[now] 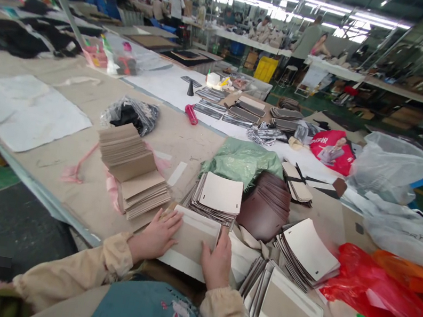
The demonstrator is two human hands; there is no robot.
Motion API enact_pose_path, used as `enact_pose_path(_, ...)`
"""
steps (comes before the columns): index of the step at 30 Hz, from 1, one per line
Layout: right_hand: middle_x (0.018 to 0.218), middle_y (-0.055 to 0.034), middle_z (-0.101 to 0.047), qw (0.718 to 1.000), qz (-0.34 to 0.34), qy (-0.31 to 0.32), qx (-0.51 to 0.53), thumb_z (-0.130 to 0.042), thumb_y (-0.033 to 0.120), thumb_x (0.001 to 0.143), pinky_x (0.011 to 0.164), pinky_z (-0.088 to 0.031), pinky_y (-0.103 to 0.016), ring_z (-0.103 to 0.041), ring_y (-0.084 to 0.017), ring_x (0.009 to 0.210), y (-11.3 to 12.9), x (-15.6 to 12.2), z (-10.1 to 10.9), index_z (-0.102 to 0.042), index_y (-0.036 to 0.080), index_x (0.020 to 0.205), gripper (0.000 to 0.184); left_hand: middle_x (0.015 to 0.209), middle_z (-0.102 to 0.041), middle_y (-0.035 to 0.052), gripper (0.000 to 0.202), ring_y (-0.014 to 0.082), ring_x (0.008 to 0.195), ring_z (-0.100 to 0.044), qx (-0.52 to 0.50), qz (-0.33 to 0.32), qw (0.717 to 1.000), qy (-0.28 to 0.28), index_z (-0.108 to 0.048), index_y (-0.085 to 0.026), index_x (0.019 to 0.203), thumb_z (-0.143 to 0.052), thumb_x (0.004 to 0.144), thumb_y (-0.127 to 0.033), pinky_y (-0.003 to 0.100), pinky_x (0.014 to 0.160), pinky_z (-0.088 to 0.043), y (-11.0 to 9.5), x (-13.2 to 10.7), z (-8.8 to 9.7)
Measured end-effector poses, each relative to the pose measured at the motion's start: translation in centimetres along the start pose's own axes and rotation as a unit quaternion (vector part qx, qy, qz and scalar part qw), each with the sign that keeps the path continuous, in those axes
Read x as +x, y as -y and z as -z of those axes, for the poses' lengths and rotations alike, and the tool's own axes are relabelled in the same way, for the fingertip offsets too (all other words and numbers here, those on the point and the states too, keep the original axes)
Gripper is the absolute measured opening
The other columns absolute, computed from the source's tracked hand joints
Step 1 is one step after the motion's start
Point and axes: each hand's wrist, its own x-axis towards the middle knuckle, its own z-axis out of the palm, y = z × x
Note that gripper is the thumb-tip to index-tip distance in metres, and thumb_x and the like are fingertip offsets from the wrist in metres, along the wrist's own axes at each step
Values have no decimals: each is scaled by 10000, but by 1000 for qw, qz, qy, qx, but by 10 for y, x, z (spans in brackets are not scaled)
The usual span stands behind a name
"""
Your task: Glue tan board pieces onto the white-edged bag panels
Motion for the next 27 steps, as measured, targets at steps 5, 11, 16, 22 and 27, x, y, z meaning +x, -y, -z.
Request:
enact_pose_path(5,1051,-103,-675,958,-205,52,195,-641,467,698,864,-487,-455,-630,-280,935,7,6,4,-495,167,1297,686,1505,-298,130,540,302,1398,-211,-18,1,1000,3,-385,-173,1392,-423,903,-399,629,1101,-135,3,-2,-5)
enact_pose_path(11,935,-72,-719,900,-234,85,357,-632,544,721,693,-549,-355,-670,-235,803,27,-1,21,-602,156,1148,578,1508,-278,135,518,263,1408,-202,-162,12,976,-144,-386,-171,1384,-449,890,-312,509,1130,-219,5,-11,11)
enact_pose_path(16,976,-61,-718,828,-285,70,478,-766,452,632,692,-555,-353,-671,-243,812,42,-16,47,-568,193,1227,678,1355,-486,154,612,252,1209,-502,-498,165,825,-210,-365,-147,1392,-464,881,-470,400,995,-431,0,1,41)
enact_pose_path(22,1049,-36,-706,811,-312,36,494,-778,411,640,709,-564,-344,-676,-247,839,47,-40,73,-551,245,1262,683,860,-691,62,484,188,745,-628,-704,195,682,-38,-659,-115,951,-621,756,-557,267,653,-487,-24,-3,66)
enact_pose_path(27,984,-36,-723,793,-362,29,489,-783,427,614,651,-566,-338,-685,-272,837,47,-58,89,-525,252,1286,740,698,-655,17,422,124,584,-557,-743,242,624,-11,-635,-130,785,-667,711,-545,219,539,-421,-47,-15,69)
